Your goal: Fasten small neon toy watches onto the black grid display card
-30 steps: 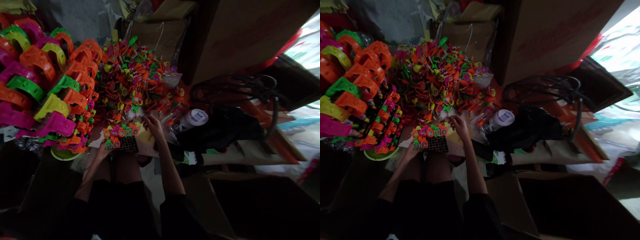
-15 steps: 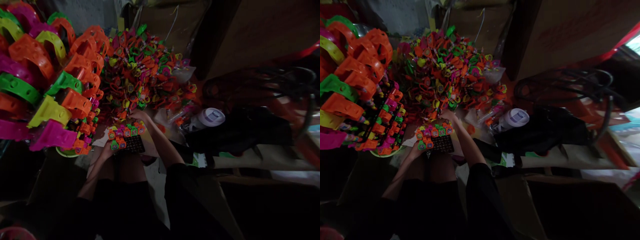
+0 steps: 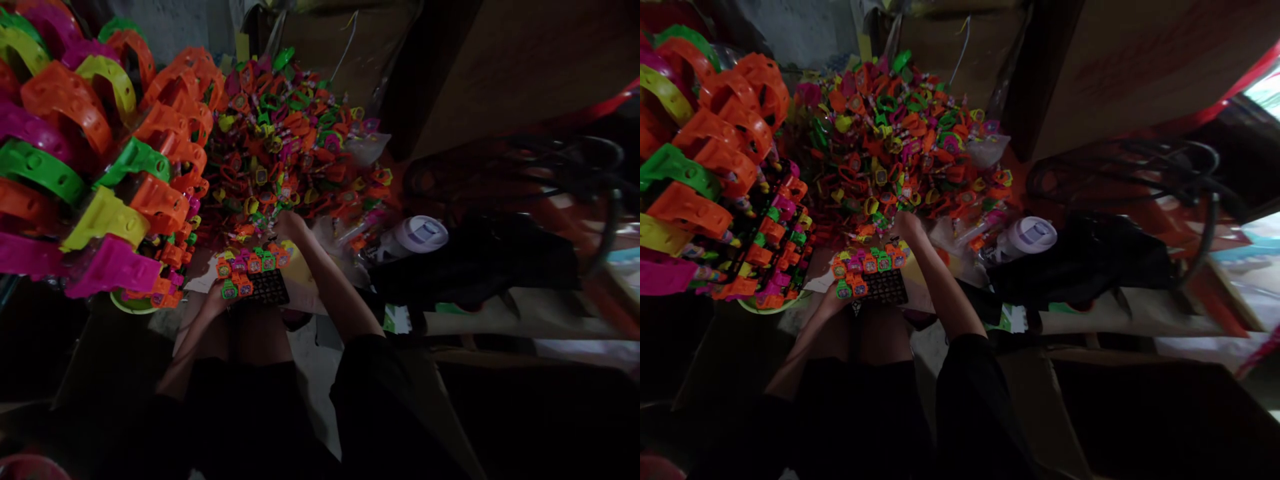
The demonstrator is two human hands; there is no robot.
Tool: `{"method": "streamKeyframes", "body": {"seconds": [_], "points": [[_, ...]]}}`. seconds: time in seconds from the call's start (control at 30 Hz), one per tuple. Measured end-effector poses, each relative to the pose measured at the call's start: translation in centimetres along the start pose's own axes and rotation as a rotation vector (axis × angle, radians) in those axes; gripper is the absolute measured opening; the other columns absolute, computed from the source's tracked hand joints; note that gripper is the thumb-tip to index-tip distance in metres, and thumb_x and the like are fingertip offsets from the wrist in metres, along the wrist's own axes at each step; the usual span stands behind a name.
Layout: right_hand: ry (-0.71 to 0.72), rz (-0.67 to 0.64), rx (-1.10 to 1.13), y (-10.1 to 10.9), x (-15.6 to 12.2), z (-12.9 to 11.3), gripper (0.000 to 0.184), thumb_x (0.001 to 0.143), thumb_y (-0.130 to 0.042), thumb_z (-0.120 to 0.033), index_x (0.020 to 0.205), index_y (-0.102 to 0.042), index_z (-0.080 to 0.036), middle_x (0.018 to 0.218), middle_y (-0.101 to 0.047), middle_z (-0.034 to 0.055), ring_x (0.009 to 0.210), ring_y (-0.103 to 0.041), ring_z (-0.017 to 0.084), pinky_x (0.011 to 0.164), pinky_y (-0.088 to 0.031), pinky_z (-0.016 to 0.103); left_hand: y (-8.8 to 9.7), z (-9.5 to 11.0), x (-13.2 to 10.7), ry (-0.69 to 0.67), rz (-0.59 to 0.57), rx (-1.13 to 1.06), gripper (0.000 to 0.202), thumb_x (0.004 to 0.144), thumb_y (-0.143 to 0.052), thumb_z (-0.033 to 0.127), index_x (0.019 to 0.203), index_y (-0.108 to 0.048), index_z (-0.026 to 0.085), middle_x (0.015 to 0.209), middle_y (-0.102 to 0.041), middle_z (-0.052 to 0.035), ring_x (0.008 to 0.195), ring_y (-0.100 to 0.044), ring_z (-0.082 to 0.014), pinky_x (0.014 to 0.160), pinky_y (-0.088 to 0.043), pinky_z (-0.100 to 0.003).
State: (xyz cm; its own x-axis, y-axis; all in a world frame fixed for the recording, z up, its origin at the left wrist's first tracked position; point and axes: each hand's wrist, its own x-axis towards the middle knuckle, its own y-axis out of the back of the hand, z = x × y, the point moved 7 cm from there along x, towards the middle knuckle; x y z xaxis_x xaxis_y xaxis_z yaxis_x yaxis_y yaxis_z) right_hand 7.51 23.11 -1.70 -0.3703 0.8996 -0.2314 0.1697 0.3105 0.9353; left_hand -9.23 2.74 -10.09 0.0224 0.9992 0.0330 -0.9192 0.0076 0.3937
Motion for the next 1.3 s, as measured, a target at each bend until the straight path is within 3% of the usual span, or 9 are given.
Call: {"method": "streamKeyframes", "body": {"seconds": [0.1,0.23,0.37,0.53,0.7,0.77,0.9,1.1,1.3], "points": [[-0.168,0.041,-0.174,2.7,-1.8,1.4,0.03,0.085,-0.05,-0.01,0.109,-0.067,-0.004,0.108,-0.067,0.0261,0.104,-0.066,0.029,0.083,-0.05,0.032,-0.3,-0.5,-0.2,-0.001,-0.018,0.013,0.031,0.067,-0.074,0.026,0.097,-0.071,0.017,0.099,-0.073,-0.0112,0.099,-0.068,-0.0287,0.09,-0.055,-0.043],[-0.239,0.155,-0.153,5.6,-4.4,3.0,0.029,0.085,-0.05,-0.012,0.107,-0.069,-0.011,0.107,-0.069,0.0193,0.099,-0.066,0.026,0.081,-0.049,0.031,-0.3,-1.3,-0.5,0.044,0.007,0.085,0.033,0.065,-0.078,0.028,0.096,-0.072,0.018,0.102,-0.073,-0.0095,0.102,-0.067,-0.0284,0.095,-0.052,-0.044],[-0.063,0.325,0.17,6.0,-7.7,3.1,0.022,0.084,-0.055,-0.024,0.098,-0.069,-0.013,0.093,-0.071,0.0112,0.083,-0.065,0.02,0.071,-0.047,0.027,0.0,-1.7,-0.7,0.06,0.047,0.108,0.036,0.066,-0.079,0.029,0.099,-0.071,0.017,0.105,-0.073,-0.01,0.099,-0.068,-0.0266,0.092,-0.054,-0.041],[0.276,0.365,0.706,1.7,-12.9,0.0,0.028,0.088,-0.051,-0.041,0.091,-0.064,-0.015,0.08,-0.066,0.0051,0.067,-0.059,0.015,0.061,-0.046,0.024,0.0,-1.5,-0.6,0.036,0.039,0.093,0.03,0.066,-0.079,0.027,0.095,-0.072,0.018,0.103,-0.074,-0.0082,0.1,-0.068,-0.0255,0.091,-0.054,-0.04],[0.284,0.269,0.839,-5.2,-16.1,-2.9,0.029,0.088,-0.052,-0.043,0.086,-0.065,-0.018,0.072,-0.066,0.0041,0.062,-0.058,0.016,0.058,-0.049,0.027,0.1,-1.4,-0.8,0.054,0.035,0.003,0.038,0.063,-0.081,0.028,0.097,-0.071,0.018,0.104,-0.073,-0.007,0.099,-0.068,-0.0238,0.09,-0.055,-0.037],[0.286,0.317,0.864,-6.9,-16.5,-3.5,0.026,0.086,-0.054,-0.041,0.085,-0.064,-0.017,0.076,-0.068,0.0057,0.066,-0.062,0.017,0.063,-0.051,0.028,0.1,-1.4,-0.8,0.059,0.009,-0.018,0.038,0.064,-0.08,0.03,0.098,-0.07,0.017,0.104,-0.073,-0.0074,0.098,-0.068,-0.0235,0.089,-0.055,-0.037],[0.305,0.411,0.876,-8.9,-16.3,-3.9,0.021,0.083,-0.058,-0.037,0.084,-0.065,-0.018,0.088,-0.071,0.0091,0.082,-0.067,0.02,0.079,-0.053,0.031,0.1,-1.3,-0.9,0.058,-0.022,-0.011,0.036,0.067,-0.078,0.033,0.098,-0.07,0.016,0.104,-0.073,-0.0088,0.097,-0.069,-0.0233,0.09,-0.055,-0.036],[0.141,0.222,0.843,-12.1,-15.1,-3.8,0.021,0.081,-0.059,-0.032,0.094,-0.066,-0.017,0.094,-0.073,0.0094,0.09,-0.068,0.025,0.078,-0.052,0.033,0.3,-1.8,-1.2,0.093,0.001,-0.023,0.036,0.066,-0.078,0.035,0.095,-0.069,0.016,0.106,-0.072,-0.0111,0.102,-0.066,-0.0266,0.089,-0.055,-0.039],[0.203,0.176,0.84,-11.9,-15.4,-4.7,0.022,0.083,-0.055,-0.025,0.101,-0.066,-0.017,0.102,-0.072,0.0086,0.098,-0.066,0.025,0.083,-0.05,0.033,0.6,-1.2,-1.2,0.114,0.006,-0.045,0.037,0.064,-0.079,0.035,0.095,-0.069,0.016,0.106,-0.072,-0.0104,0.1,-0.067,-0.0262,0.091,-0.054,-0.04]]}}
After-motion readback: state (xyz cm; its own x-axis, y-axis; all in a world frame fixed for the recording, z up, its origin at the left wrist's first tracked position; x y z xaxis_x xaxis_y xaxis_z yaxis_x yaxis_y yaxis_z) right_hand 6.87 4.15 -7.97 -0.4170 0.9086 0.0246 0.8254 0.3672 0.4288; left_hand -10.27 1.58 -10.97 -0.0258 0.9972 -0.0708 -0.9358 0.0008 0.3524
